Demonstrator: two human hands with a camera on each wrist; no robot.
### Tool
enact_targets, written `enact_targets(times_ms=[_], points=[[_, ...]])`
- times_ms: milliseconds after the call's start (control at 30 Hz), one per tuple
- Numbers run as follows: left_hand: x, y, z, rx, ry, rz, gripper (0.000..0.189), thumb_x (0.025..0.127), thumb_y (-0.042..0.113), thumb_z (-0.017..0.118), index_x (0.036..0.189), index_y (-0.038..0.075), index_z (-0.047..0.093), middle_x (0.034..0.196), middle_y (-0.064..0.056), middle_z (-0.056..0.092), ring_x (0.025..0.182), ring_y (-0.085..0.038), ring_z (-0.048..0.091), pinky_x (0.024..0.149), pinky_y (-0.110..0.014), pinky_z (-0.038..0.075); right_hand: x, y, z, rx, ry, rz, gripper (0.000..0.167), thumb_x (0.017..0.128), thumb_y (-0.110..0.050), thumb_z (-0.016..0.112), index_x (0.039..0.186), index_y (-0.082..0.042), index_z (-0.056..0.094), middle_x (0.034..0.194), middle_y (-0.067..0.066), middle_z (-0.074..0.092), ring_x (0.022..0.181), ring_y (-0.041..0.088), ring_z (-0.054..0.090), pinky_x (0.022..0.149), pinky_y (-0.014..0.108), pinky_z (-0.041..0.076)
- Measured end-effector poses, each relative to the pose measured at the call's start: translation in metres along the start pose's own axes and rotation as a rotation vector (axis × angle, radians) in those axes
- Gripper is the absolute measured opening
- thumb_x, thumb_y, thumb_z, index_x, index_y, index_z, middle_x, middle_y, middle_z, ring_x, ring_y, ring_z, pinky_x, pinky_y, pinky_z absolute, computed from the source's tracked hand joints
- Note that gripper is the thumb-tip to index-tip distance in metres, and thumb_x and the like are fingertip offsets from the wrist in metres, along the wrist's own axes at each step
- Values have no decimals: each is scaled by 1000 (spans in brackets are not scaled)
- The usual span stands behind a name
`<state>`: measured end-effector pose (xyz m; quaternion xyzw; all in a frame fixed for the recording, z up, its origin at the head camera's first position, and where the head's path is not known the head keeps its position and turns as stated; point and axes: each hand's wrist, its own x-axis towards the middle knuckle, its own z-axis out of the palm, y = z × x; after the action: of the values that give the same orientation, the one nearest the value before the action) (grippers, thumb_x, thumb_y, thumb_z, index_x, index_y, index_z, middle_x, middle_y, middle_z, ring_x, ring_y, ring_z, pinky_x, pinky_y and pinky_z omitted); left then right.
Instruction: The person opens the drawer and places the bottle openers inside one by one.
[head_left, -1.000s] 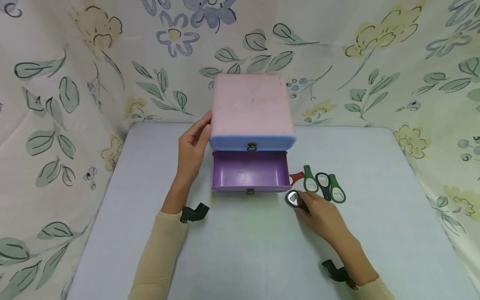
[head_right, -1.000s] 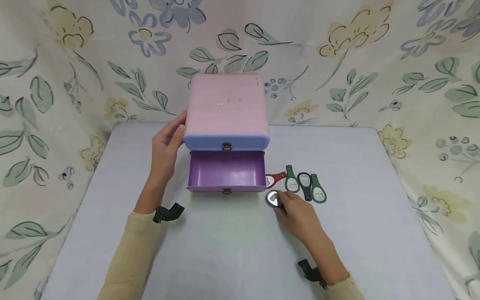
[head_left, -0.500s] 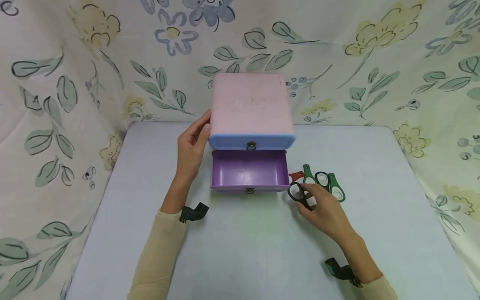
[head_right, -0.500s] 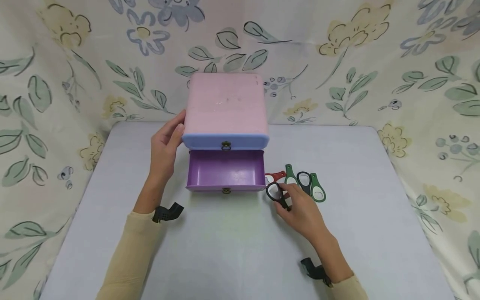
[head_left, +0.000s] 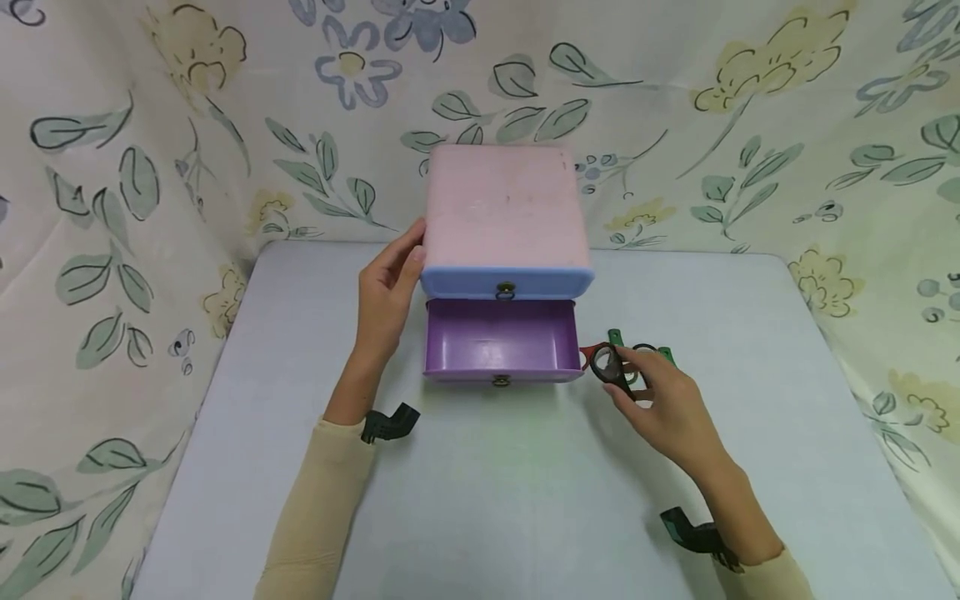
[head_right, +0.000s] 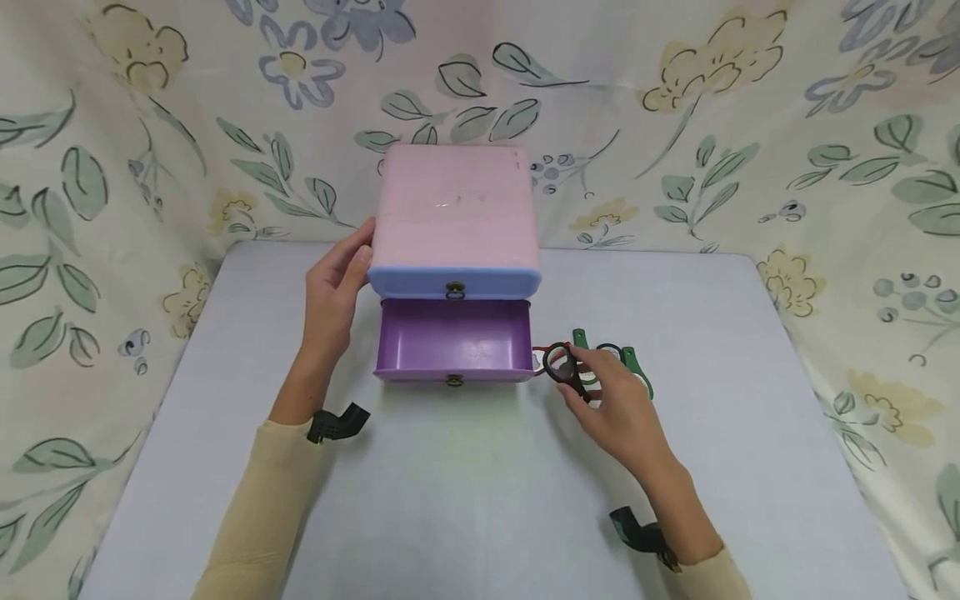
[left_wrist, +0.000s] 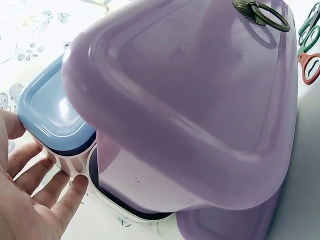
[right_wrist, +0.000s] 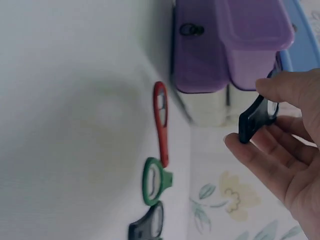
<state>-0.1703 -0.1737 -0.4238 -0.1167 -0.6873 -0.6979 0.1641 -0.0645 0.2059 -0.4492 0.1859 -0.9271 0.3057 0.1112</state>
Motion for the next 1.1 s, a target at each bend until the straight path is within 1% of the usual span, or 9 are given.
enact_targets(times_ms=[100, 267, 400, 500, 600, 767, 900, 967, 1100], points=[[0, 1, 0, 1, 0, -3, 41, 109, 16, 58, 150, 10, 60, 155, -4, 62, 145, -15, 57, 123, -30, 45, 6, -6, -4, 20, 17, -16, 60, 81, 3, 87, 137, 0, 65, 123, 12, 73, 100, 22, 72, 71, 8, 59], [1, 1, 3, -10, -3, -4, 41, 109, 17, 58, 149, 10, 60, 155, -4, 62, 145, -15, 57, 124, -30, 44, 19, -16, -13, 29, 1, -63, 60, 83, 1, 87, 139, -3, 65, 127, 10, 72, 103, 18, 71, 73, 9, 59], [0, 1, 4, -7, -2, -10, 41, 109, 17, 59, 149, 10, 61, 155, -3, 62, 144, -15, 58, 123, -29, 45, 31, -26, -19, -17, -7, -116, 59, 84, -2, 87, 139, -5, 67, 126, 7, 73, 96, 15, 71, 71, 18, 63], [0, 1, 2, 3, 4, -13, 41, 108, 18, 60, 149, 12, 62, 154, -2, 63, 144, -14, 58, 122, -29, 45, 43, -35, -23, -38, -13, -166, 58, 84, -4, 87, 138, -6, 67, 124, 6, 73, 87, 14, 71, 69, 28, 65], [1, 1, 0, 4, 4, -12, 41, 108, 19, 60, 149, 12, 62, 154, -2, 63, 144, -14, 58, 123, -29, 45, 55, -43, -25, -67, -16, -214, 57, 85, -7, 87, 138, -8, 68, 123, 4, 74, 82, 14, 73, 68, 33, 65], [2, 1, -2, -14, 10, -18, 40, 109, 15, 59, 148, 10, 62, 154, -5, 62, 142, -15, 59, 118, -25, 48, 72, -57, -24, -125, -48, -265, 53, 89, -15, 86, 139, -9, 69, 124, 4, 74, 78, 12, 71, 62, 30, 59], [3, 1, 2, -27, -1, -18, 41, 109, 15, 58, 149, 9, 61, 155, -7, 61, 142, -15, 59, 116, -25, 50, 81, -64, -21, -148, -102, -268, 50, 90, -15, 84, 138, -6, 69, 126, 8, 74, 73, 12, 67, 60, 30, 57], [3, 1, 4, -26, -1, -17, 41, 109, 15, 59, 149, 9, 61, 155, -6, 61, 142, -15, 59, 118, -26, 49, 84, -67, -17, -158, -137, -259, 50, 92, -16, 83, 139, -6, 68, 128, 9, 73, 79, 15, 71, 65, 34, 60], [1, 0, 1, -21, 16, -17, 40, 108, 14, 59, 148, 9, 62, 154, -6, 63, 142, -14, 60, 121, -27, 46, 90, -75, -6, -157, -206, -239, 50, 96, -19, 79, 142, -7, 66, 133, 11, 72, 101, 26, 76, 79, 44, 64]])
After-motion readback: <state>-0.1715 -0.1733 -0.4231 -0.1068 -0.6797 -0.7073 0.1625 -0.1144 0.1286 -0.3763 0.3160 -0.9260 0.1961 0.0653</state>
